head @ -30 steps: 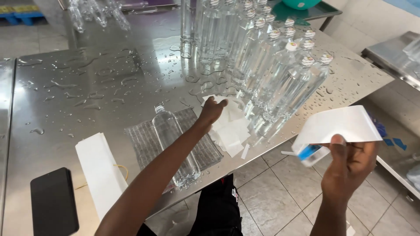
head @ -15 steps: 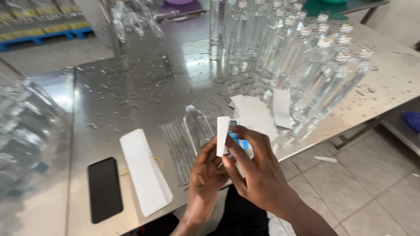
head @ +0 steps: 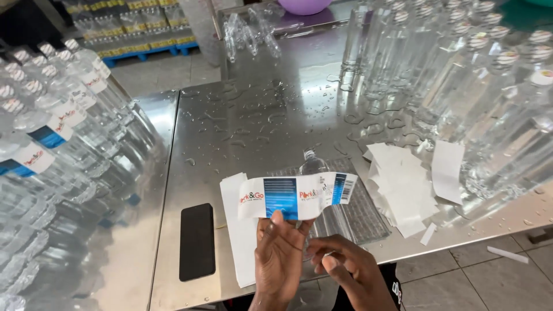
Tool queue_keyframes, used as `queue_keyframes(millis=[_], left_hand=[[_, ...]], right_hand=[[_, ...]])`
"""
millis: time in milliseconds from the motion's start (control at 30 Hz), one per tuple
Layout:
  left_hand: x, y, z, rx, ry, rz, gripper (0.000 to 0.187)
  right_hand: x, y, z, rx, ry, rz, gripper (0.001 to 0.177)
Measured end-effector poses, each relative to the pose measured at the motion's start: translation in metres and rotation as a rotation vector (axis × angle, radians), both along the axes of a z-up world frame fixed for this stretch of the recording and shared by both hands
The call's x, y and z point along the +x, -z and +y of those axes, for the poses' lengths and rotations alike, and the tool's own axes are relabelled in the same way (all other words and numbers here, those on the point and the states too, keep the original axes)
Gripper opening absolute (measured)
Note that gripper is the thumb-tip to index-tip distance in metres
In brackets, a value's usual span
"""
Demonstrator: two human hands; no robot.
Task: Manually applying labels to plastic water bottles at a production station.
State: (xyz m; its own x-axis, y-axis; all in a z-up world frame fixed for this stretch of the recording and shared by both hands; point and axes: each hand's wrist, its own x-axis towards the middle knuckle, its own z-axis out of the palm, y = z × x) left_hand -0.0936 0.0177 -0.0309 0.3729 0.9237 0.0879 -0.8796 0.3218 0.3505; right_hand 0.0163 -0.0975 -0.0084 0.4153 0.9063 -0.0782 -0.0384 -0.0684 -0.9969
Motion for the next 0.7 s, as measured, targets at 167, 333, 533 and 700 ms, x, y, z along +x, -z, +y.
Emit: queue_keyframes(millis=[167,333,533,700], left_hand=[[0.013,0.013,-0.013,-0.17,0.032,0.101,0.027],[0.021,-0.001,-0.004,-0.259,0.011,0.274,0.047],[0.048,0.013,0.027,-0.395,-0.093,0.628,0.032],[0.077,0.008,0.063,-0.323,-0.237,0.912,0.029]], right_hand=[[0.036,0.068,0.029,0.33,-0.167,0.553,0.085],[0.06,0.083,0.045,0.436,0.094,0.737,0.022],[0.095,0.062,0.065,0.184,0.316,0.43,0.032],[0.117,0.066,0.108,0.076,0.454,0.214,0.036]])
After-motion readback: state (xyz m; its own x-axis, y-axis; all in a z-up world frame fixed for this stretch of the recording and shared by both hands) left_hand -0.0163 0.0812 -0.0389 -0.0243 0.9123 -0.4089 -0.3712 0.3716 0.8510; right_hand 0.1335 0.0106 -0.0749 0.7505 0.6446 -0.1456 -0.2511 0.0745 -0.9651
